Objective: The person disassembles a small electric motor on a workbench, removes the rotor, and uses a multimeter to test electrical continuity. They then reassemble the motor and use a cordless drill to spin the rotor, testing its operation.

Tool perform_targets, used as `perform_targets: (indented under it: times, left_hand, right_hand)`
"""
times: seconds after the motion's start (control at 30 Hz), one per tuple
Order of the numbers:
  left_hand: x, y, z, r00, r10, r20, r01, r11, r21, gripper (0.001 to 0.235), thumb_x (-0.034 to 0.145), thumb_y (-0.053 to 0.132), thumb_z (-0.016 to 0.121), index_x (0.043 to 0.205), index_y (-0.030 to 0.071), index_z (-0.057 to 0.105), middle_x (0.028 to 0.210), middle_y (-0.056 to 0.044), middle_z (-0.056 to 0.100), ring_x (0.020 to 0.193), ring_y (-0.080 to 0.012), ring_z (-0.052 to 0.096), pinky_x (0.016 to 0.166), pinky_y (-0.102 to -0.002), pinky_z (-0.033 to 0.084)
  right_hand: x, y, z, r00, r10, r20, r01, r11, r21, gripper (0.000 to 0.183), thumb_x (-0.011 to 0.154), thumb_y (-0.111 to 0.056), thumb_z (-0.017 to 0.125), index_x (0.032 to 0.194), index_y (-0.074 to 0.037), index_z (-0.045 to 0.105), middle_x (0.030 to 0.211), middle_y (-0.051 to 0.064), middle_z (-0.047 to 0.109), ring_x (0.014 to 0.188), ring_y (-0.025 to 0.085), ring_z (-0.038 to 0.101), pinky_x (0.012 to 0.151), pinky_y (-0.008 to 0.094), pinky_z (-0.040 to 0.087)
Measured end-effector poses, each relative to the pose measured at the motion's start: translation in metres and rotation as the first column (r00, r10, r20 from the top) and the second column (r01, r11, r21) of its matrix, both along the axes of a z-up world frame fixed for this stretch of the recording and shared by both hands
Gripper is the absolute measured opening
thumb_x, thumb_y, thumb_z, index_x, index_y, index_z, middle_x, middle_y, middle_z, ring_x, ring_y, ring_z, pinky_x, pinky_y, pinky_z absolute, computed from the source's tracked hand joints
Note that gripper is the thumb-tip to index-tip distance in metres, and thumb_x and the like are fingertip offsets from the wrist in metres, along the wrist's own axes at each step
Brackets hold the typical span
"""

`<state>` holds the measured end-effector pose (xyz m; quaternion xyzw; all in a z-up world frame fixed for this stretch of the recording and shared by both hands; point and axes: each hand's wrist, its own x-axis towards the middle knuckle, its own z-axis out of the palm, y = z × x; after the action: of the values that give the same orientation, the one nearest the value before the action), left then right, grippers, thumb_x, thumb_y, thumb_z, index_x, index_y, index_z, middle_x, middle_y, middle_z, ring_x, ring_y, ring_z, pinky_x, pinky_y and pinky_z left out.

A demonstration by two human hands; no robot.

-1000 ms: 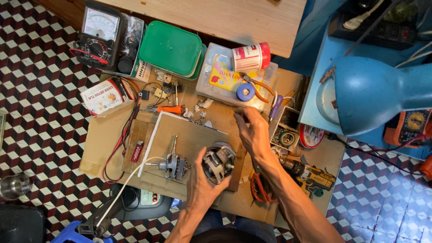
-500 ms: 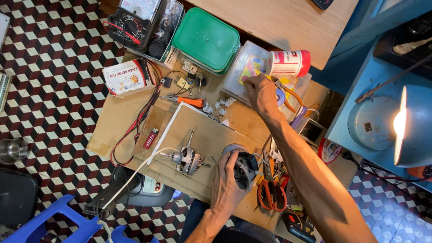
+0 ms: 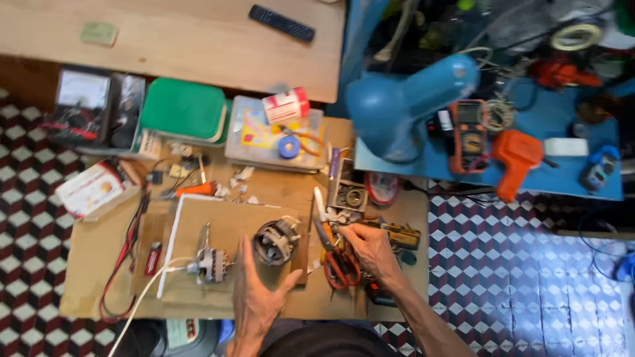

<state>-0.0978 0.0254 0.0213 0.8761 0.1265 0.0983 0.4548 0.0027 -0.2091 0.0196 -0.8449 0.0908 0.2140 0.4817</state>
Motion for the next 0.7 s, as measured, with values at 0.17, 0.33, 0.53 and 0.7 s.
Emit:
perform_targets:
  times: [0.17,0.33,0.53,0.7]
  left_hand:
    - [0.000,-0.048,0.017,0.999,0.039,0.004,-0.038,0.986,-0.160,0.044,0.095,0.027,0.068,0.135,0.010,0.064,0.116,-0.013,0.078,0.104,-0.0232,0.076,0.087,-0.037,0.059]
    - [0.021,-0.109,0.023,0.935,-0.330,-0.131,0.253,0.879,-0.404,0.027,0.108,0.024,0.061,0.127,0.015,0.078,0.090,-0.007,0.082,0.077,-0.0163,0.082,0.067,-0.032,0.064]
    - [-0.001,-0.156,0.018,0.876,-0.464,-0.130,0.393,0.845,-0.364,0.072,0.093,0.013,0.061,0.157,0.019,0.030,0.135,-0.013,0.069,0.092,-0.0191,0.072,0.081,-0.031,0.058]
    - [-0.015,-0.123,-0.035,0.923,-0.331,-0.197,0.215,0.867,-0.450,0.086,0.091,0.017,0.066,0.165,0.023,0.021,0.146,-0.014,0.053,0.111,-0.0150,0.070,0.092,-0.030,0.057]
  right_hand:
    - [-0.025,-0.074,-0.008,0.967,-0.237,-0.090,0.242,0.969,0.051,0.043,0.106,-0.032,0.052,0.115,0.001,0.077,0.070,0.011,0.072,0.053,0.015,0.063,0.045,0.026,0.047]
    - [-0.004,-0.141,-0.018,0.836,-0.229,0.498,0.183,0.973,0.142,0.064,0.099,-0.019,0.049,0.157,0.001,0.028,0.128,0.025,0.061,0.110,0.031,0.064,0.088,0.040,0.052]
    - [0.086,-0.206,-0.020,0.768,-0.222,0.601,0.441,0.864,-0.245,0.092,0.087,-0.035,0.073,0.158,-0.001,0.025,0.151,0.028,0.044,0.139,0.044,0.043,0.114,0.052,0.038]
    - [0.152,-0.206,-0.011,0.893,-0.180,0.413,0.382,0.790,-0.480,0.119,0.071,-0.052,0.084,0.157,-0.003,0.019,0.153,0.026,0.037,0.140,0.043,0.037,0.109,0.054,0.036]
